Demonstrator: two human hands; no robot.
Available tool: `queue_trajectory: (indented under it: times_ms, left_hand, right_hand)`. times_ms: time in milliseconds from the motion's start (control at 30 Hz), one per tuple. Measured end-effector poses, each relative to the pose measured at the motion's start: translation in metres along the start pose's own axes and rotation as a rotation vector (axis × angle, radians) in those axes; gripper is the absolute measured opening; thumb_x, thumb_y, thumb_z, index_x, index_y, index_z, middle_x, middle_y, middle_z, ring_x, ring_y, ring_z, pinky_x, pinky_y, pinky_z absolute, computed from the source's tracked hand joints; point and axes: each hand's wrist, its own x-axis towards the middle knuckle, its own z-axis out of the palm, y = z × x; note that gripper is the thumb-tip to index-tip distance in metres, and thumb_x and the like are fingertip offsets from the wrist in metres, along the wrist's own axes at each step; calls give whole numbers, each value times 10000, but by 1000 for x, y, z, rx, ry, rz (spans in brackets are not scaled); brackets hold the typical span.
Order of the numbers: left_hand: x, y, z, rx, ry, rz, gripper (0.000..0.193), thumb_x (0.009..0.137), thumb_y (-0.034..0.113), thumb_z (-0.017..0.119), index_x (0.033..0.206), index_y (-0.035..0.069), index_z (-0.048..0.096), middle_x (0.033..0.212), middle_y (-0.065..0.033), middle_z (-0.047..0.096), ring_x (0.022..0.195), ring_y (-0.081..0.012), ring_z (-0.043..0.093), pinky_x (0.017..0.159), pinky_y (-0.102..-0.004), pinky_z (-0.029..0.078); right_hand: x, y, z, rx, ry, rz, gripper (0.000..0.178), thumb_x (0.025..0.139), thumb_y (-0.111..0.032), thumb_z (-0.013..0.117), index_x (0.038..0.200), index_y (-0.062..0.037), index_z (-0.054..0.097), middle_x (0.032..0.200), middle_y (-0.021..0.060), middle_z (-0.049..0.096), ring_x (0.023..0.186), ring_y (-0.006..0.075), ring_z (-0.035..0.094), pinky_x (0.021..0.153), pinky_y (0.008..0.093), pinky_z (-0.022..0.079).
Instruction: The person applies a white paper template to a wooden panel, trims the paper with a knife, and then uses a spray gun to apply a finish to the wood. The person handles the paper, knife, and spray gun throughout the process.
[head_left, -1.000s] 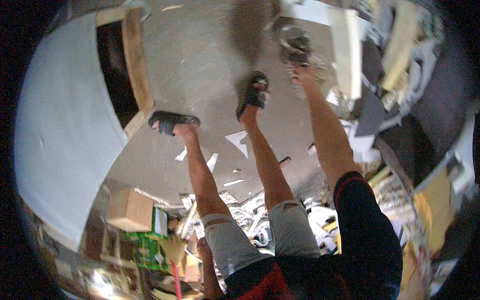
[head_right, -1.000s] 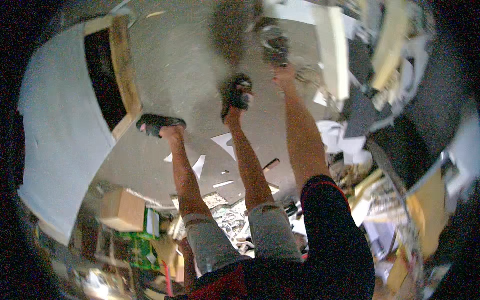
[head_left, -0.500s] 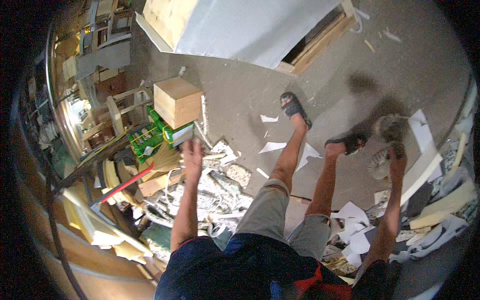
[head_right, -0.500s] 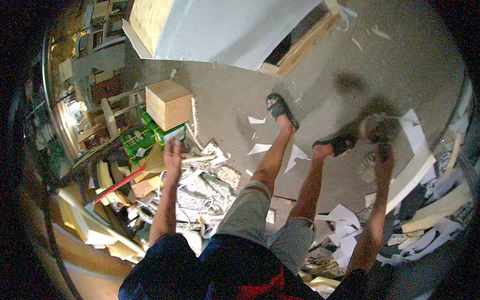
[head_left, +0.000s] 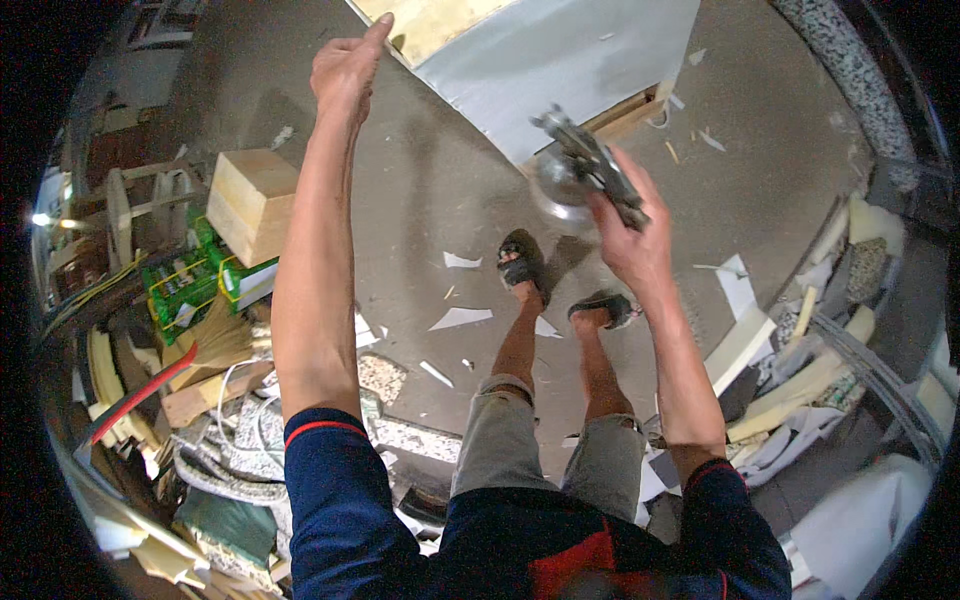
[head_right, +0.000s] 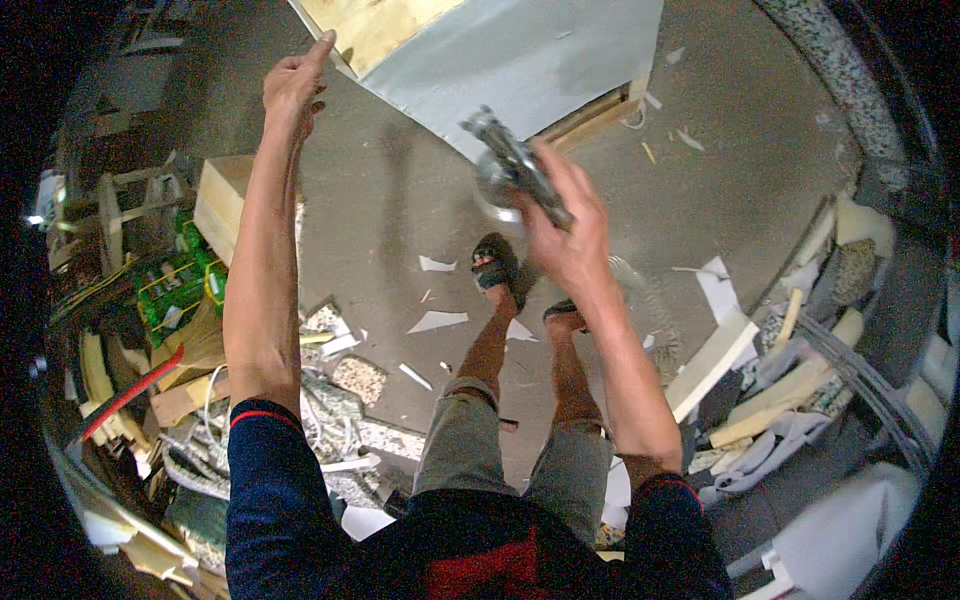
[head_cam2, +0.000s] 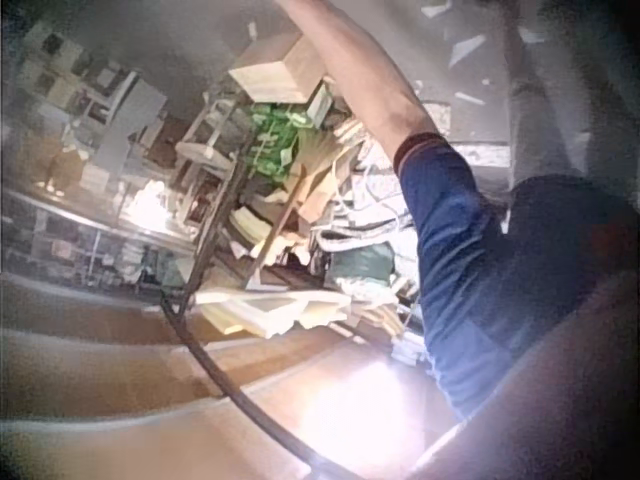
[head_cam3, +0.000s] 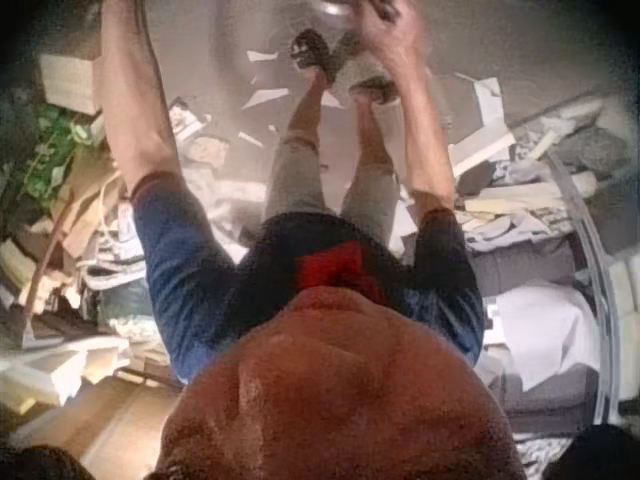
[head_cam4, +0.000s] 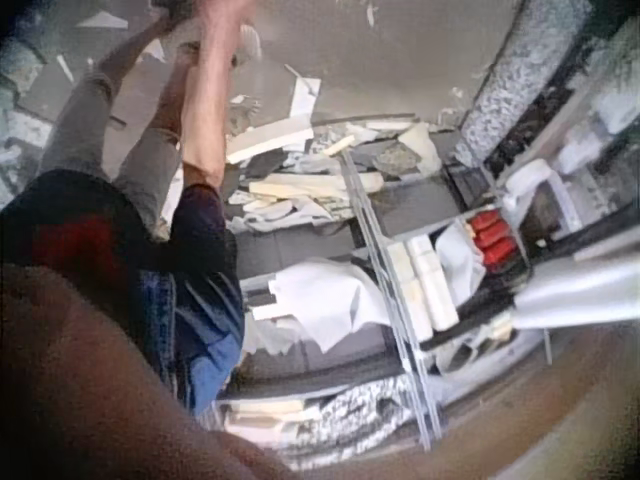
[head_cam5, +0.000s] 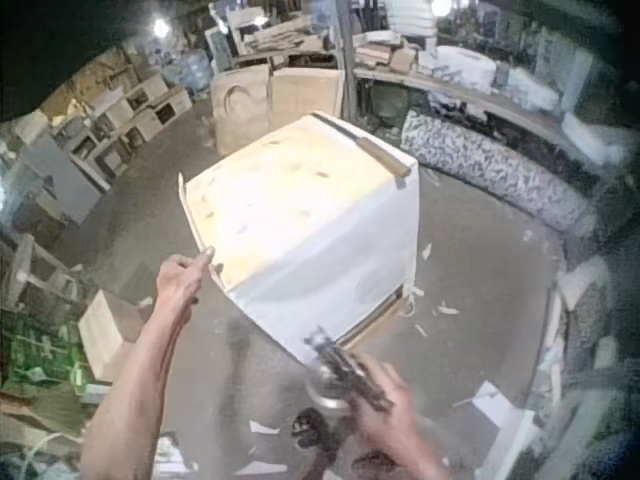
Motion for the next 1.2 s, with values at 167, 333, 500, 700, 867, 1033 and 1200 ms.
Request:
queue_trajectory:
  times_ms: [167,333,500,700,867,1033,1200]
  left_hand:
    - [11,-28,4,-275,-221,-72,297,856,316,755,866,33,667,743,-66,642,670,-149,619,563,-320,475]
    - [10,-65,4,-561,-349,-162,186,930,225,698,954,45,657,872,-41,672,785,-145,628,659,-333,515]
    - [6,-82,10,-709,-361,-228,215,943,251,695,1020,57,643,967,-59,679,909,-175,647,758,-351,541]
    - [5,-89,15,-772,-371,-198,258,952,287,685,1055,56,634,998,-69,682,935,-191,652,794,-357,539]
    - [6,-96,14,-830,-402,-173,304,931,324,703,1049,52,634,971,-60,674,918,-165,646,790,-337,537]
    - [8,-101,19,-855,-421,-136,313,929,341,691,1047,57,635,962,-51,669,897,-142,636,795,-319,531]
    - [11,-105,18,-877,-461,-126,320,930,362,688,1036,65,634,967,-50,666,893,-140,631,807,-317,526]
  right_hand:
    - [44,-56,50,127,-179,112,361,889,-98,684,1232,-28,595,978,175,698,885,247,681,796,355,527]
    - [63,-72,83,89,-156,80,333,929,-189,665,1215,-38,585,893,161,689,800,228,661,729,358,520]
    - [80,-83,94,65,-169,112,346,936,-273,680,1139,3,629,791,140,668,727,189,624,693,340,509]
    - [96,-93,93,23,-246,225,384,926,-340,696,1075,12,664,648,67,580,631,137,528,608,331,463]
    - [102,-93,91,-29,-129,238,408,922,-359,704,1080,15,665,620,54,552,606,128,517,573,326,443]
    - [97,-96,88,-45,25,162,409,930,-366,696,1079,13,667,627,57,562,602,127,528,570,327,440]
    - [97,-97,83,-5,-151,226,397,939,-364,684,1065,12,666,633,51,554,596,130,507,565,322,432]
